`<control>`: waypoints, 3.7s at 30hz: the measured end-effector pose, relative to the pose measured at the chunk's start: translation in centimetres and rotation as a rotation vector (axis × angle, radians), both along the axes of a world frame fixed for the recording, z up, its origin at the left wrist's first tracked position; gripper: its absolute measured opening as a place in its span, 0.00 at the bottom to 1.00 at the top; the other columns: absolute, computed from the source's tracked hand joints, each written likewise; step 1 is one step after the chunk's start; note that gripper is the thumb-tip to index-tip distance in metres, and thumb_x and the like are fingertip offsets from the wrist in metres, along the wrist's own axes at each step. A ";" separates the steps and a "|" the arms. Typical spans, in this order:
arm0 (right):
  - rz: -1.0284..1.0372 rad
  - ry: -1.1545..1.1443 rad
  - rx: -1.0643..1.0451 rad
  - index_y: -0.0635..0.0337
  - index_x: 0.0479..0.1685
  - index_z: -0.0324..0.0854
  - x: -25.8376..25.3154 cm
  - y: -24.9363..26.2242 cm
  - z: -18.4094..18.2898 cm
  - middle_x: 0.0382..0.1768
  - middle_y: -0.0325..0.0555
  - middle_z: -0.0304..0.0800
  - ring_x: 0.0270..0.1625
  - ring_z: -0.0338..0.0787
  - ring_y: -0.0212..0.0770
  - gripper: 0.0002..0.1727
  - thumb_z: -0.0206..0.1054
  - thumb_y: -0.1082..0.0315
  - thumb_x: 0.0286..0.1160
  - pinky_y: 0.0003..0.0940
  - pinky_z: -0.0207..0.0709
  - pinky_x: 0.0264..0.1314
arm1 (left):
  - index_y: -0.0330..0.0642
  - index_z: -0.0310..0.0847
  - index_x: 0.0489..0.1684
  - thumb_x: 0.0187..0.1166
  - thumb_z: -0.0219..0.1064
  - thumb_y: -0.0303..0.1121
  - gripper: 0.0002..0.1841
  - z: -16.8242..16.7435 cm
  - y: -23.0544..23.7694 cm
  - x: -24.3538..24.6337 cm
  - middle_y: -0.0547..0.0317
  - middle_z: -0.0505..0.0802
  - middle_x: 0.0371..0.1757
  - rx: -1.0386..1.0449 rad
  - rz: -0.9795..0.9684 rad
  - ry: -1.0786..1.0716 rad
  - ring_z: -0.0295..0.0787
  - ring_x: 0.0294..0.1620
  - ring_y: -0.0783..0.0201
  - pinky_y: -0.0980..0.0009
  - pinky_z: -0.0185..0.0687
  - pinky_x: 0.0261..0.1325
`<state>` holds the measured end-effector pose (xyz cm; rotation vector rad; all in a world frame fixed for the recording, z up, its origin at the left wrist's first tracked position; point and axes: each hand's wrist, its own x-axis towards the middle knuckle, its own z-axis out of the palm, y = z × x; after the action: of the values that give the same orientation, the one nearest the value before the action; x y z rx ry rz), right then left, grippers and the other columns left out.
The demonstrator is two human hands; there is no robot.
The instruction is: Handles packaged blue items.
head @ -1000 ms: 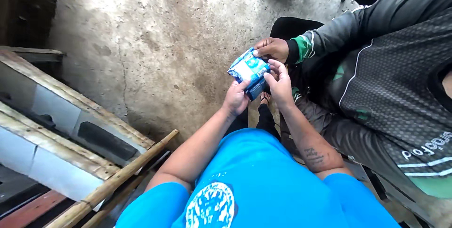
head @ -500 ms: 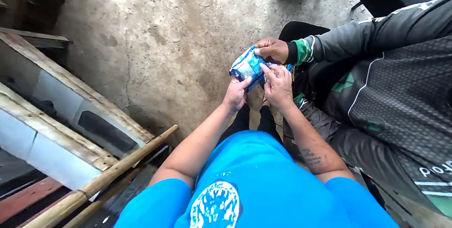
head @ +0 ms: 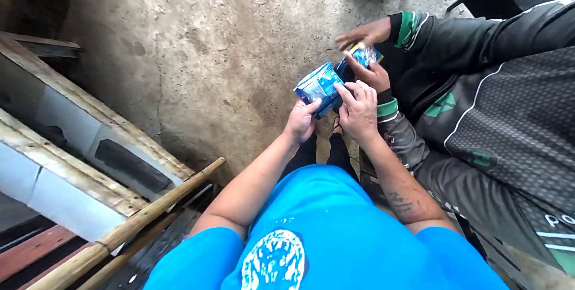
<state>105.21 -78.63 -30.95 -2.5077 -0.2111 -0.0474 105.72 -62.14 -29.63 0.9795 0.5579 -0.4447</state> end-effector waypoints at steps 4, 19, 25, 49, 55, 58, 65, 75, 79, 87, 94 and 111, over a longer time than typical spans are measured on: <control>-0.008 -0.007 -0.016 0.44 0.72 0.85 -0.1 0.0 0.1 0.67 0.55 0.88 0.76 0.78 0.66 0.28 0.58 0.74 0.72 0.66 0.64 0.77 | 0.42 0.69 0.66 0.87 0.53 0.21 0.13 0.3 -0.2 0.1 0.56 0.90 0.56 -0.020 0.011 0.007 0.89 0.58 0.62 0.59 0.85 0.65; -0.090 0.732 0.978 0.68 0.72 0.77 -0.3 -1.6 3.1 0.66 0.49 0.86 0.67 0.83 0.30 0.26 0.42 0.60 0.91 0.34 0.75 0.75 | 0.48 0.67 0.72 0.92 0.44 0.30 0.16 3.9 2.5 -0.9 0.54 0.91 0.57 -0.128 0.039 0.124 0.90 0.59 0.58 0.55 0.86 0.65; 0.061 1.038 1.214 0.62 0.72 0.75 -1.5 -2.1 3.5 0.56 0.45 0.91 0.54 0.91 0.35 0.40 0.23 0.46 0.89 0.38 0.86 0.58 | 0.47 0.72 0.69 0.94 0.44 0.38 0.16 4.9 4.3 -0.8 0.50 0.93 0.53 -0.142 0.113 0.254 0.93 0.55 0.55 0.55 0.89 0.58; 0.188 0.925 1.198 0.69 0.78 0.67 -3.3 -1.4 7.4 0.58 0.50 0.90 0.53 0.93 0.36 0.31 0.62 0.84 0.69 0.33 0.88 0.60 | 0.48 0.72 0.67 0.94 0.38 0.37 0.18 5.3 5.8 -2.5 0.51 0.93 0.53 -0.261 0.150 0.152 0.93 0.56 0.56 0.55 0.89 0.60; -0.020 0.976 1.108 0.60 0.58 0.82 -3.0 -0.8 7.9 0.42 0.38 0.92 0.44 0.91 0.29 0.15 0.51 0.66 0.89 0.31 0.88 0.52 | 0.48 0.72 0.67 0.94 0.38 0.36 0.17 5.2 5.7 -2.5 0.50 0.93 0.54 -0.259 0.124 0.137 0.92 0.56 0.55 0.54 0.89 0.61; -0.098 0.978 1.077 0.60 0.51 0.85 -2.8 -0.5 7.8 0.38 0.38 0.92 0.40 0.91 0.29 0.17 0.48 0.64 0.93 0.31 0.88 0.49 | 0.49 0.71 0.69 0.94 0.38 0.36 0.17 5.2 5.6 -2.4 0.51 0.93 0.54 -0.233 0.101 0.157 0.93 0.57 0.57 0.55 0.89 0.61; -0.189 0.980 1.060 0.62 0.46 0.86 -2.8 0.0 7.7 0.36 0.38 0.92 0.39 0.91 0.29 0.16 0.52 0.66 0.92 0.29 0.87 0.50 | 0.46 0.74 0.65 0.93 0.39 0.36 0.17 4.3 5.5 -2.4 0.50 0.93 0.51 -0.206 0.116 0.223 0.93 0.53 0.57 0.57 0.90 0.58; -0.202 0.814 0.951 0.62 0.40 0.83 -2.8 0.6 5.8 0.30 0.37 0.87 0.35 0.88 0.26 0.16 0.51 0.67 0.92 0.25 0.85 0.44 | 0.59 0.18 0.95 0.88 0.59 0.40 0.47 3.8 3.3 -4.3 0.48 0.85 0.69 0.033 -0.080 0.211 0.90 0.61 0.57 0.56 0.89 0.63; -0.224 0.851 0.953 0.61 0.40 0.84 -2.9 0.5 5.4 0.31 0.37 0.88 0.35 0.88 0.26 0.16 0.52 0.65 0.92 0.26 0.84 0.43 | 0.64 0.14 0.94 0.64 0.74 0.14 0.68 4.0 2.5 -4.2 0.43 0.89 0.61 0.066 -0.116 0.079 0.95 0.51 0.54 0.56 0.94 0.56; -0.326 0.776 1.066 0.59 0.37 0.84 -2.5 0.4 6.3 0.30 0.35 0.90 0.35 0.90 0.26 0.16 0.51 0.69 0.91 0.26 0.88 0.45 | 0.52 0.35 0.95 0.60 0.76 0.12 0.61 4.3 2.0 -3.3 0.48 0.85 0.66 0.064 -0.153 -0.211 0.92 0.58 0.55 0.57 0.92 0.61; -0.318 0.673 1.102 0.58 0.37 0.83 -2.5 0.4 6.5 0.32 0.33 0.90 0.38 0.90 0.24 0.15 0.52 0.70 0.90 0.25 0.87 0.49 | 0.44 0.49 0.91 0.61 0.74 0.11 0.52 4.0 1.8 -2.8 0.50 0.82 0.74 0.023 -0.152 -0.268 0.88 0.65 0.56 0.57 0.89 0.66; -0.293 0.664 1.112 0.54 0.34 0.83 -3.1 0.1 6.8 0.32 0.30 0.88 0.40 0.88 0.23 0.17 0.50 0.69 0.90 0.26 0.85 0.54 | 0.36 0.75 0.73 0.61 0.73 0.12 0.34 3.9 2.2 -2.9 0.55 0.90 0.64 0.011 -0.207 -0.215 0.91 0.59 0.63 0.64 0.90 0.63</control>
<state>102.09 -78.51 -24.12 -1.3192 0.3709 0.4258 102.83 -59.93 -25.72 1.0852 0.2662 -0.5128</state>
